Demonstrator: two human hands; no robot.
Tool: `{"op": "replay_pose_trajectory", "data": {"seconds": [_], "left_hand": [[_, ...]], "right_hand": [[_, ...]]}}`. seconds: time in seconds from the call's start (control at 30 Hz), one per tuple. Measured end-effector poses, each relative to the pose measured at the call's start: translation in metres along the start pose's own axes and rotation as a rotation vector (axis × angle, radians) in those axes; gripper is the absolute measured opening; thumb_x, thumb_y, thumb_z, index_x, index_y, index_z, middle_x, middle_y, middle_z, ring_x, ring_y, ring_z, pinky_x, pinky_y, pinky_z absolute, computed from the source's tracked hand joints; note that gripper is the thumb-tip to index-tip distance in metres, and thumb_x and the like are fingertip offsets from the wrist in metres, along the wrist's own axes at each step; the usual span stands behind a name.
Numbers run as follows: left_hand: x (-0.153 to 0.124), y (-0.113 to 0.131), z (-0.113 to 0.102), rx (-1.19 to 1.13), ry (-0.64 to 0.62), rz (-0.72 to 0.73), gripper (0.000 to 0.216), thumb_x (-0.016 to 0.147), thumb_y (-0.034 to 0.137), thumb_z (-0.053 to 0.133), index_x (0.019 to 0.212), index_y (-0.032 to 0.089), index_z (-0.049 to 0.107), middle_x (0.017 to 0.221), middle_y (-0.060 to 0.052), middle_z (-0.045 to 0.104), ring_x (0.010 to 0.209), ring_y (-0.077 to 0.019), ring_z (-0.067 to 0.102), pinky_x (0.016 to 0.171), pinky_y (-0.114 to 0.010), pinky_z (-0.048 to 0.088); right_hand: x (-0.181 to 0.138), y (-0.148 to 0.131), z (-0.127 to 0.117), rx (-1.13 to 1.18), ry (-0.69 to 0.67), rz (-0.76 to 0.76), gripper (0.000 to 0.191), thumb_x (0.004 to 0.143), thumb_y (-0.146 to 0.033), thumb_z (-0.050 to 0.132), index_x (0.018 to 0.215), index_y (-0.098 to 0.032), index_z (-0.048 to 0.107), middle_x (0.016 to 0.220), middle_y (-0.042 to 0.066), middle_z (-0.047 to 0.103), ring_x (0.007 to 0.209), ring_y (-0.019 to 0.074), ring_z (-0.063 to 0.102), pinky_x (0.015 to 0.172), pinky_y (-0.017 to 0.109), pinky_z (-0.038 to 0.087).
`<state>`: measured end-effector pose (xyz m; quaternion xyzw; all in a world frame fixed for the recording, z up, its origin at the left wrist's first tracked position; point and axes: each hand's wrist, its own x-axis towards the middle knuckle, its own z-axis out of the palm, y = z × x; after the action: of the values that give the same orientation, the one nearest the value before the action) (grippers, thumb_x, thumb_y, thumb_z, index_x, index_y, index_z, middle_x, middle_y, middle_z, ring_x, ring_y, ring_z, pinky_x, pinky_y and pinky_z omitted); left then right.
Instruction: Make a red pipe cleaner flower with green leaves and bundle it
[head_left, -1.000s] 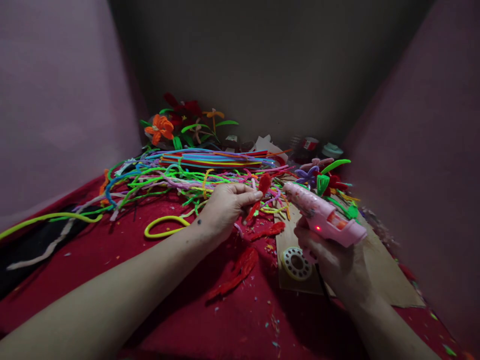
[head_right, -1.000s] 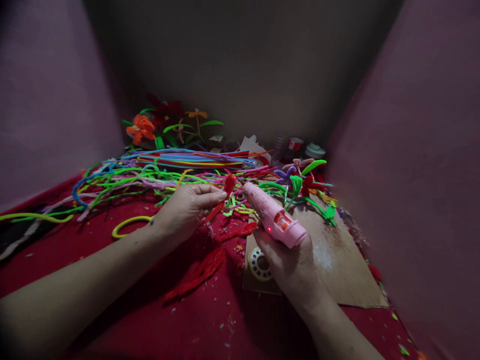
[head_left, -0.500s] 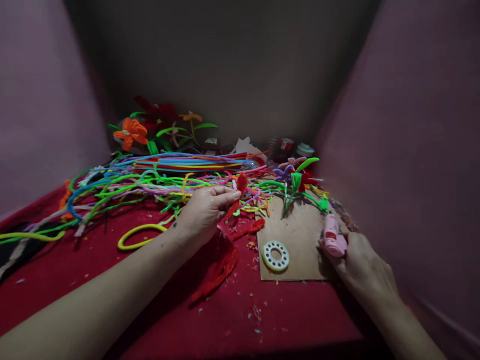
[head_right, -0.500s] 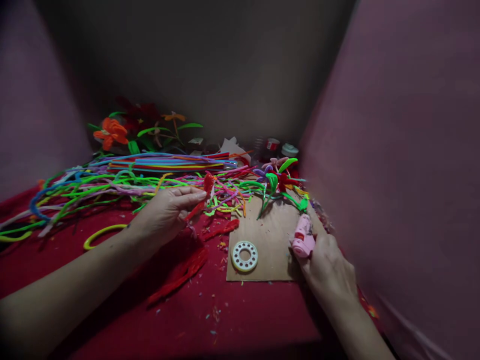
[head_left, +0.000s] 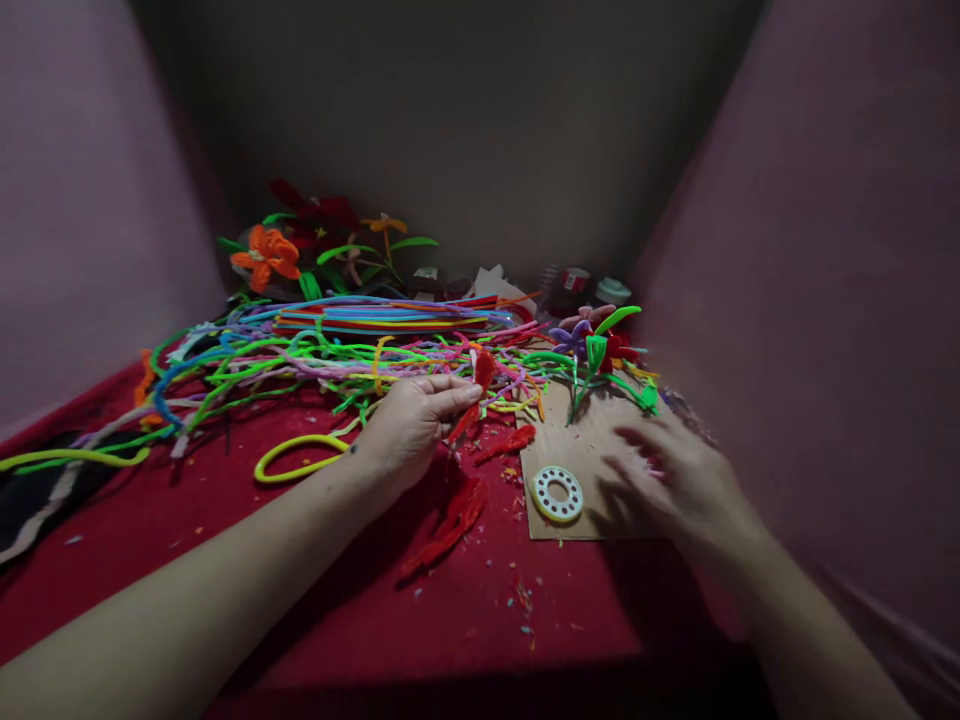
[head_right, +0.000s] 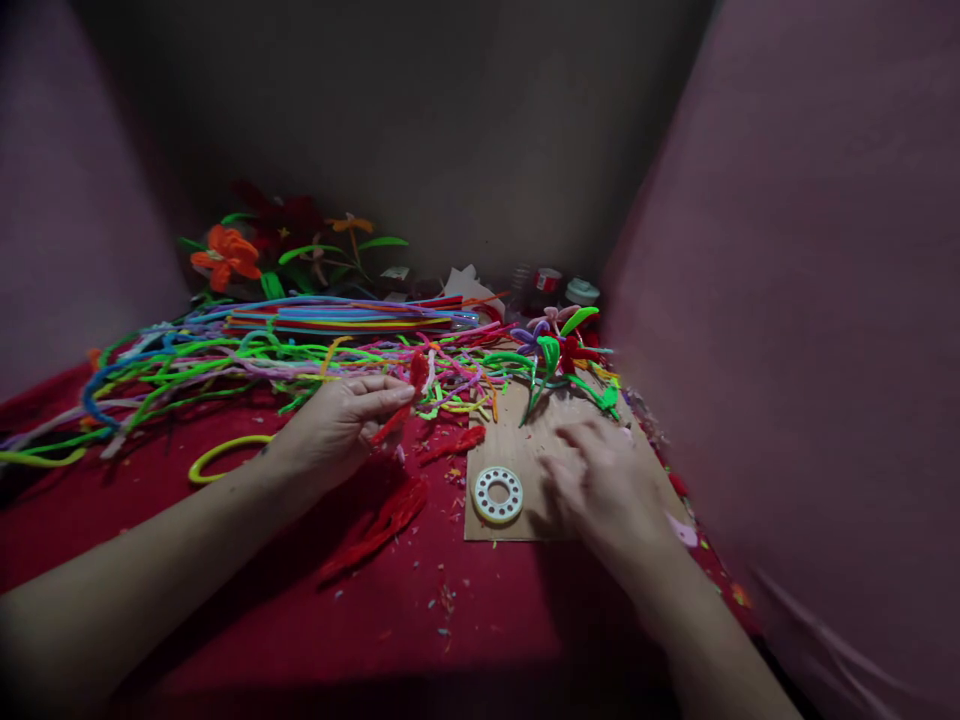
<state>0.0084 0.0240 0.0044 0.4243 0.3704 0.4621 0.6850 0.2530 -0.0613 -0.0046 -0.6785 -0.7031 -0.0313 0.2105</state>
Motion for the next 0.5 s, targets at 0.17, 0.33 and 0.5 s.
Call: {"op": "replay_pose_trajectory", "data": {"seconds": [0.17,0.33,0.5], "left_hand": [[-0.002,-0.003,-0.003,-0.001,-0.058,0.003,0.013,0.06,0.021,0.072,0.063,0.013,0.062,0.051,0.003,0.057,0.043,-0.0056,0.049,0.045,-0.018,0.037],[0.002,-0.003,-0.007,0.008,-0.018,0.033,0.014,0.058,0.021,0.072,0.062,0.012,0.062,0.053,0.002,0.058,0.046,-0.0057,0.049,0.047,-0.018,0.035],[-0.002,-0.002,-0.006,0.113,-0.067,0.071,0.013,0.063,0.023,0.069,0.066,0.013,0.062,0.055,0.004,0.055,0.046,-0.0046,0.043,0.047,-0.018,0.031]], "right_hand": [[0.048,-0.06,0.037,-0.003,-0.257,-0.053,0.026,0.08,-0.037,0.051,0.096,-0.016,0.056,0.084,0.008,0.061,0.07,0.0182,0.056,0.057,0.026,0.036],[0.062,-0.058,0.051,0.1,-0.325,-0.049,0.008,0.072,-0.024,0.059,0.069,-0.017,0.056,0.063,0.001,0.055,0.057,0.0134,0.048,0.049,0.024,0.028],[0.066,-0.054,0.039,0.66,-0.281,0.107,0.011,0.066,-0.018,0.058,0.056,-0.017,0.054,0.05,-0.005,0.046,0.048,0.0094,0.041,0.048,0.022,0.03]]}}
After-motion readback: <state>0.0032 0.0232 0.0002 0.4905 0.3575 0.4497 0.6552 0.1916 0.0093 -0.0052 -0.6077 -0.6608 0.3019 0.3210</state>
